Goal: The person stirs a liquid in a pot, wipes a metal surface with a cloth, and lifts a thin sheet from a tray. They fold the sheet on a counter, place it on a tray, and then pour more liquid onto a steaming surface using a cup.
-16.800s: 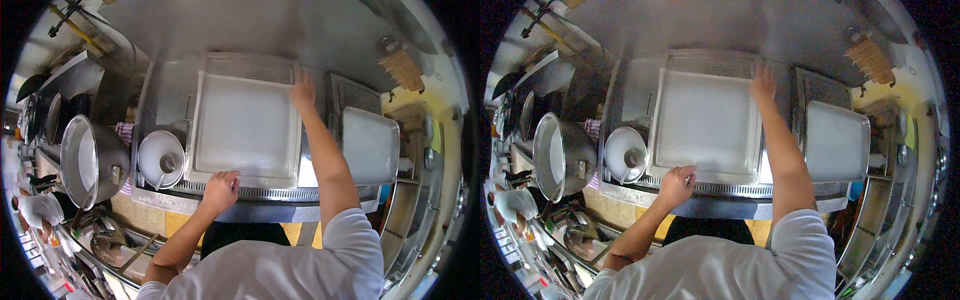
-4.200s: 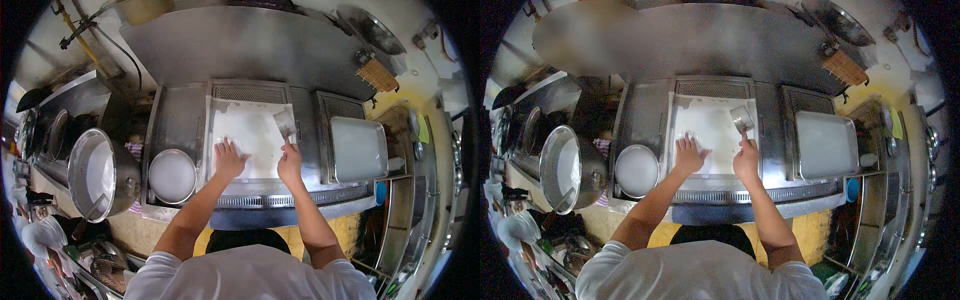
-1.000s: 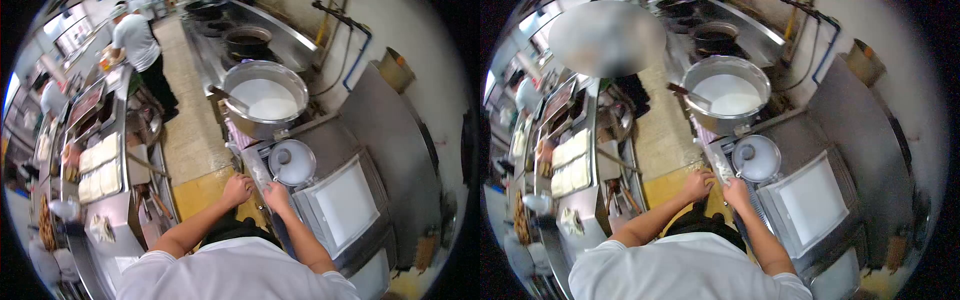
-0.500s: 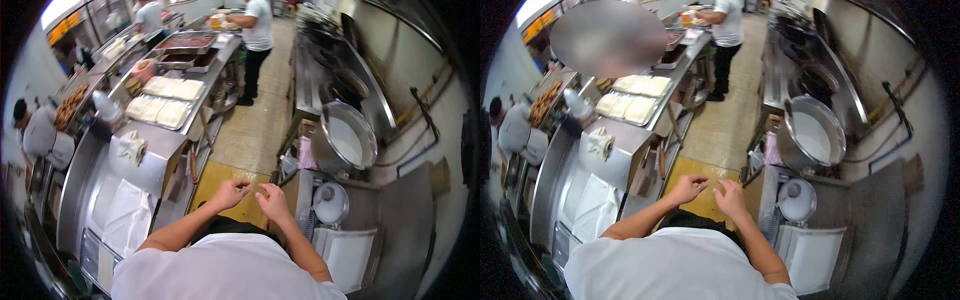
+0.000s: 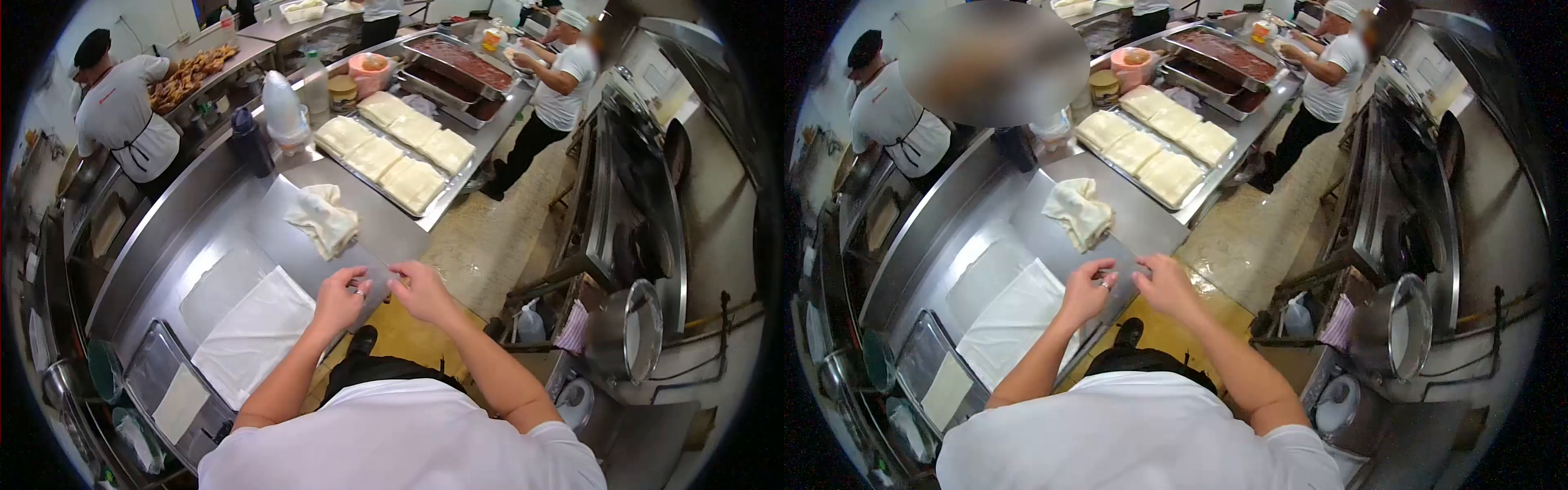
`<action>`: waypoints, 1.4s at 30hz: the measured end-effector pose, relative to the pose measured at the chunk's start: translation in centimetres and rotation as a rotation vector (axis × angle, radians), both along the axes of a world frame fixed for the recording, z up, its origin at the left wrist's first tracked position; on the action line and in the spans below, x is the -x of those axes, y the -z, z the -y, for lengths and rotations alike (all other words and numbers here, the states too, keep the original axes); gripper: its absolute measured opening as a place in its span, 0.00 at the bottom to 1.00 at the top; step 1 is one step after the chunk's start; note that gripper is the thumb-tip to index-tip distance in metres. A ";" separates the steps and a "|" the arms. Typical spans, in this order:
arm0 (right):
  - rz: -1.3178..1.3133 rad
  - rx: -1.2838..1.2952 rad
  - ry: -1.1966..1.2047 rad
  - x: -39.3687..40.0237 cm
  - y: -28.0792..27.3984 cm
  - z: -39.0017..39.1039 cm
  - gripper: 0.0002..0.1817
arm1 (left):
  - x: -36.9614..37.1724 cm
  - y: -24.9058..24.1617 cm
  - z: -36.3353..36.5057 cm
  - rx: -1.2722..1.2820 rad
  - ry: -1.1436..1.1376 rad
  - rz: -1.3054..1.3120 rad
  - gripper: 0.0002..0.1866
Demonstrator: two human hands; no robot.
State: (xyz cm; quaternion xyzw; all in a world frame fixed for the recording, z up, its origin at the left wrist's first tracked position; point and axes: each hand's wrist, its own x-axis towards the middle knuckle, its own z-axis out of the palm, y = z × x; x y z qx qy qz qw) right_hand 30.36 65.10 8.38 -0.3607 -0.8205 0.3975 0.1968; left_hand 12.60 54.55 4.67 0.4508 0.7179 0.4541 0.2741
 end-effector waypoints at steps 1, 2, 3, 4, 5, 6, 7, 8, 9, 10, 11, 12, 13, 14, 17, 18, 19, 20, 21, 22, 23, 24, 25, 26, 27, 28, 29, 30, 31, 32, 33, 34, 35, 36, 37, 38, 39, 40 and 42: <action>0.002 -0.018 -0.026 2.8 0.6 -1.1 0.20 | 1.8 0.0 0.0 0.007 -0.022 0.005 0.18; 0.004 -0.038 -0.052 5.4 1.1 -2.1 0.20 | 3.6 -0.1 0.0 0.012 -0.043 0.010 0.18; 0.004 -0.077 -0.055 7.9 1.4 -3.1 0.21 | 5.1 -0.2 0.1 0.018 -0.065 0.014 0.19; 0.002 -0.116 -0.056 10.4 1.6 -3.9 0.22 | 6.4 -0.1 0.1 0.012 -0.079 0.022 0.19; -0.001 -0.156 -0.056 12.7 2.1 -4.7 0.22 | 7.5 0.1 0.1 0.007 -0.090 0.029 0.19; 0.010 -0.245 -0.045 14.7 3.0 -5.6 0.23 | 8.4 0.3 0.2 0.000 -0.100 0.035 0.19; 0.023 -0.334 -0.032 16.5 3.8 -6.4 0.24 | 9.2 0.4 0.2 0.003 -0.111 0.048 0.19; 0.038 -0.422 -0.017 18.0 4.7 -7.0 0.24 | 9.8 0.5 0.2 0.007 -0.120 0.063 0.19; 0.166 -0.382 -0.027 19.3 4.5 -7.3 0.25 | 10.3 0.7 0.2 0.011 -0.126 0.079 0.19; 0.294 -0.342 -0.035 20.6 3.9 -7.6 0.26 | 10.7 1.2 0.3 0.007 -0.133 0.095 0.19; 0.422 -0.300 -0.040 21.6 3.8 -7.8 0.27 | 11.1 1.9 0.3 0.002 -0.139 0.111 0.19; 0.413 -0.289 -0.032 22.3 4.6 -8.1 0.25 | 11.4 2.4 0.2 -0.003 -0.143 0.126 0.19; 0.404 -0.275 -0.024 22.9 5.7 -8.5 0.24 | 11.5 2.7 0.1 -0.002 -0.145 0.142 0.19; 0.394 -0.260 -0.015 23.1 6.8 -8.8 0.23 | 11.6 3.0 0.2 0.001 -0.145 0.158 0.19; 0.286 -0.223 -0.035 23.0 7.7 -9.3 0.19 | 11.7 3.2 0.1 0.009 -0.147 0.178 0.19; 0.260 -0.263 -0.040 22.5 8.0 -9.2 0.18 | 11.7 3.2 0.0 0.010 -0.144 0.178 0.19; 0.234 -0.307 -0.042 21.9 8.3 -9.0 0.17 | 11.7 3.2 -0.2 -0.006 -0.142 0.186 0.18; 0.210 -0.348 -0.042 21.0 8.6 -8.8 0.16 | 11.7 3.3 -0.2 -0.019 -0.136 0.194 0.18; 0.202 -0.324 -0.037 19.9 7.7 -8.2 0.16 | 11.5 3.4 -0.1 -0.029 -0.124 0.205 0.18; 0.195 -0.301 -0.027 18.6 5.6 -7.2 0.15 | 11.1 3.4 0.1 -0.022 -0.107 0.263 0.18; 0.186 -0.281 -0.011 17.2 4.0 -6.5 0.14 | 10.6 3.3 0.1 -0.015 -0.084 0.319 0.17; 0.157 -0.304 0.007 15.6 3.2 -6.0 0.14 | 9.9 3.1 -0.1 -0.011 -0.055 0.374 0.17; 0.128 -0.332 0.028 13.8 2.5 -5.5 0.14 | 8.9 2.6 -0.2 -0.018 -0.001 0.413 0.17; 0.100 -0.362 0.052 12.0 1.8 -4.9 0.14 | 7.8 1.9 -0.1 -0.022 0.057 0.452 0.17; 0.092 -0.371 0.082 10.0 0.9 -4.2 0.15 | 6.6 1.0 0.1 -0.024 0.117 0.489 0.18; 0.085 -0.383 0.116 7.8 0.0 -3.4 0.15 | 5.3 -0.1 0.3 0.018 0.199 0.484 0.18; 0.077 -0.398 0.153 5.6 -0.8 -2.7 0.15 | 3.6 -1.3 0.6 0.014 0.248 0.518 0.18; 0.063 -0.431 0.182 3.1 -1.3 -1.9 0.16 | 1.8 -2.4 1.0 0.013 0.300 0.549 0.18; 0.051 -0.464 0.215 0.6 -1.7 -0.9 0.16 | 0.0 -3.3 1.4 0.017 0.356 0.578 0.19; 0.040 -0.494 0.248 -2.1 -2.0 0.4 0.16 | -2.0 -4.1 1.9 -0.018 0.426 0.567 0.18; 0.036 -0.510 0.301 -4.7 -2.4 2.0 0.16 | -4.0 -4.8 2.5 -0.032 0.482 0.552 0.18; 0.033 -0.525 0.353 -7.4 -2.9 3.7 0.16 | -6.0 -5.5 3.2 -0.047 0.538 0.539 0.18; 0.032 -0.541 0.404 -10.1 -3.3 5.4 0.16 | -8.2 -6.2 3.9 -0.062 0.593 0.528 0.17; 0.037 -0.568 0.457 -12.8 -3.6 7.4 0.16 | -10.4 -7.0 4.8 -0.061 0.641 0.551 0.16; 0.043 -0.591 0.512 -15.5 -3.8 9.6 0.15 | -12.5 -7.6 5.8 -0.066 0.698 0.548 0.16; 0.051 -0.614 0.572 -17.9 -4.0 11.8 0.15 | -14.4 -8.1 6.7 -0.068 0.760 0.545 0.16; 0.066 -0.614 0.630 -20.5 -4.0 14.4 0.15 | -16.5 -8.4 7.8 -0.068 0.823 0.543 0.15; 0.082 -0.608 0.686 -23.1 -4.1 17.0 0.15 | -18.5 -8.6 8.9 -0.069 0.888 0.554 0.15; 0.139 -0.617 0.808 -27.9 -4.3 22.4 0.15 | -22.5 -8.7 11.4 -0.079 1.004 0.591 0.14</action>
